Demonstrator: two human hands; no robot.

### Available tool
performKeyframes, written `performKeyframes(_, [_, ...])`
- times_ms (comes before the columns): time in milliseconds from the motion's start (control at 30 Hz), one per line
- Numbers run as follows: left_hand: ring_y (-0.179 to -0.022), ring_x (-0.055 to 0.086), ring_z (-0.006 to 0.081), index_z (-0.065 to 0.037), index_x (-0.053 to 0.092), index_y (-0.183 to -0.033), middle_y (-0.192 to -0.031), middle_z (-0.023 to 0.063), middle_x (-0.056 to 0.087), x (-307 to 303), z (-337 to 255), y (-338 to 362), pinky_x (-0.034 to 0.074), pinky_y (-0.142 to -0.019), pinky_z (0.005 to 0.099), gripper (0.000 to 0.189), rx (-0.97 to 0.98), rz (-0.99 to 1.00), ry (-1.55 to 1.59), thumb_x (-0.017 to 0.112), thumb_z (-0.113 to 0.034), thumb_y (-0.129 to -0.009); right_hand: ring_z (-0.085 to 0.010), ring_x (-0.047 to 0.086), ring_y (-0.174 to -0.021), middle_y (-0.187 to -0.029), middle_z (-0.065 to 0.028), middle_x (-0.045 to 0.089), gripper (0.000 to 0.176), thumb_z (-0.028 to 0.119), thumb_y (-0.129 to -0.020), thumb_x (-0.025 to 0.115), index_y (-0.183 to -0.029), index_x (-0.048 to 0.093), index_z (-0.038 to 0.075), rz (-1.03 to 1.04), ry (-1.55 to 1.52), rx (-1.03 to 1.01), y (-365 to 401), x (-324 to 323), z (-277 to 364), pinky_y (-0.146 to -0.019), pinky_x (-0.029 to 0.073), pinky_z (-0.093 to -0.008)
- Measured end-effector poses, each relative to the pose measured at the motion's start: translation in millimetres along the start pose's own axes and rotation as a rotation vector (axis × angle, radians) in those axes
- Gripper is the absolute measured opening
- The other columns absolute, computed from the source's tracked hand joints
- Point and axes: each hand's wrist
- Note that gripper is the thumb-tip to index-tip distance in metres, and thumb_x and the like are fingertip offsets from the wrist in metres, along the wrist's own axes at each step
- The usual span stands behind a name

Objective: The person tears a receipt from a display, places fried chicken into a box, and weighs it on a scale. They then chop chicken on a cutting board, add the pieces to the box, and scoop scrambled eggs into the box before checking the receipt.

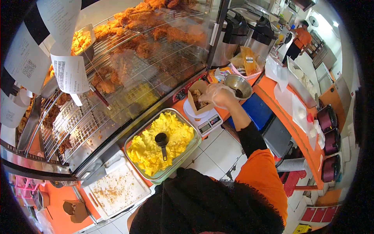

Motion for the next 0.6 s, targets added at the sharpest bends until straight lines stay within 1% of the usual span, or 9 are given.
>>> performKeyframes(33, [-0.098,0.06,0.0204,0.003,0.051,-0.121,-0.11,0.0141,0.062,0,0,0,0.044,-0.092,0.0326,0.039,0.001,-0.002,-0.003,0.051,-0.026,-0.095,-0.0315,0.065,-0.08,-0.087,-0.0155,0.068,0.041,0.041,-0.077,0.06,-0.085,0.07,0.003,0.022,0.159,0.002,-1,0,5,-0.073,0.05,-0.0401])
performKeyframes(233, [-0.099,0.06,0.0204,0.003,0.051,-0.121,-0.11,0.014,0.062,1,2,4,0.044,-0.093,0.0326,0.038,0.0,-0.012,-0.025,0.051,-0.025,-0.095,-0.0314,0.067,-0.081,-0.09,-0.017,0.069,0.027,0.023,-0.075,0.057,-0.082,0.072,0.001,-0.096,0.376,-0.17,-24,36,-15,-0.072,0.052,-0.0414])
performKeyframes(333, [-0.099,0.06,0.0204,0.003,0.051,-0.121,-0.11,0.014,0.062,-2,3,14,0.044,-0.093,0.0326,0.038,0.003,-0.017,-0.067,0.051,-0.025,-0.095,-0.0264,0.065,-0.08,-0.089,-0.0107,0.069,0.015,0.018,-0.074,0.061,-0.081,0.072,0.012,-0.057,0.629,-0.311,-35,37,-27,-0.067,0.052,-0.0376])
performKeyframes(367, [-0.099,0.06,0.0204,0.003,0.051,-0.121,-0.11,0.014,0.062,-2,1,18,0.044,-0.093,0.0326,0.038,0.005,-0.02,-0.105,0.051,-0.025,-0.095,-0.0264,0.065,-0.08,-0.087,-0.0109,0.069,0.015,0.02,-0.074,0.061,-0.079,0.072,0.012,-0.069,0.627,-0.346,-45,43,-44,-0.067,0.052,-0.0375])
performKeyframes(433, [-0.099,0.06,0.0204,0.003,0.051,-0.121,-0.11,0.014,0.062,-13,-7,20,0.044,-0.093,0.0327,0.038,0.117,-0.046,-0.253,0.051,-0.025,-0.095,-0.0265,0.066,-0.079,-0.085,-0.0112,0.069,0.017,0.024,-0.075,0.062,-0.077,0.072,0.011,-0.108,0.587,-0.371,-57,50,-68,-0.066,0.052,-0.0376])
performKeyframes(467, [-0.099,0.06,0.0192,0.002,0.052,-0.121,-0.11,0.0135,0.062,-17,-22,7,0.045,-0.091,0.0317,0.035,0.274,-0.07,-0.333,0.051,-0.022,-0.095,-0.0266,0.066,-0.079,-0.085,-0.0113,0.069,0.018,0.027,-0.075,0.062,-0.077,0.072,0.011,-0.134,0.545,-0.361,-54,47,-69,-0.066,0.052,-0.0378])
performKeyframes(500, [-0.1,0.06,0.018,0.001,0.052,-0.121,-0.109,0.0131,0.063,-20,-36,-5,0.045,-0.089,0.0308,0.032,0.43,-0.108,-0.417,0.051,-0.019,-0.095,-0.0267,0.066,-0.08,-0.086,-0.0115,0.069,0.021,0.03,-0.075,0.062,-0.079,0.071,0.012,-0.174,0.462,-0.309,-24,19,-43,-0.066,0.052,-0.0382])
performKeyframes(533, [-0.1,0.059,0.0168,0.0,0.053,-0.121,-0.109,0.0126,0.063,-22,-63,-17,0.045,-0.088,0.0298,0.03,0.586,-0.146,-0.5,0.052,-0.016,-0.095,-0.0269,0.066,-0.079,-0.086,-0.0114,0.069,0.02,0.028,-0.074,0.062,-0.079,0.071,0.011,-0.185,0.426,-0.282,-20,15,-36,-0.065,0.052,-0.0386])
performKeyframes(600, [-0.095,0.062,0.0186,0.0,0.053,-0.12,-0.11,0.0132,0.063,5,-122,-36,0.048,-0.083,0.0297,0.03,0.685,-0.17,-0.565,0.053,-0.015,-0.095,-0.0275,0.066,-0.076,-0.085,-0.0112,0.069,0.014,0.019,-0.071,0.062,-0.077,0.071,0.01,-0.181,0.397,-0.246,-28,22,-38,-0.063,0.052,-0.0392])
Point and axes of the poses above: each hand's wrist, its own y-axis away from the middle knuckle, its own x-axis out of the palm, z = x × y
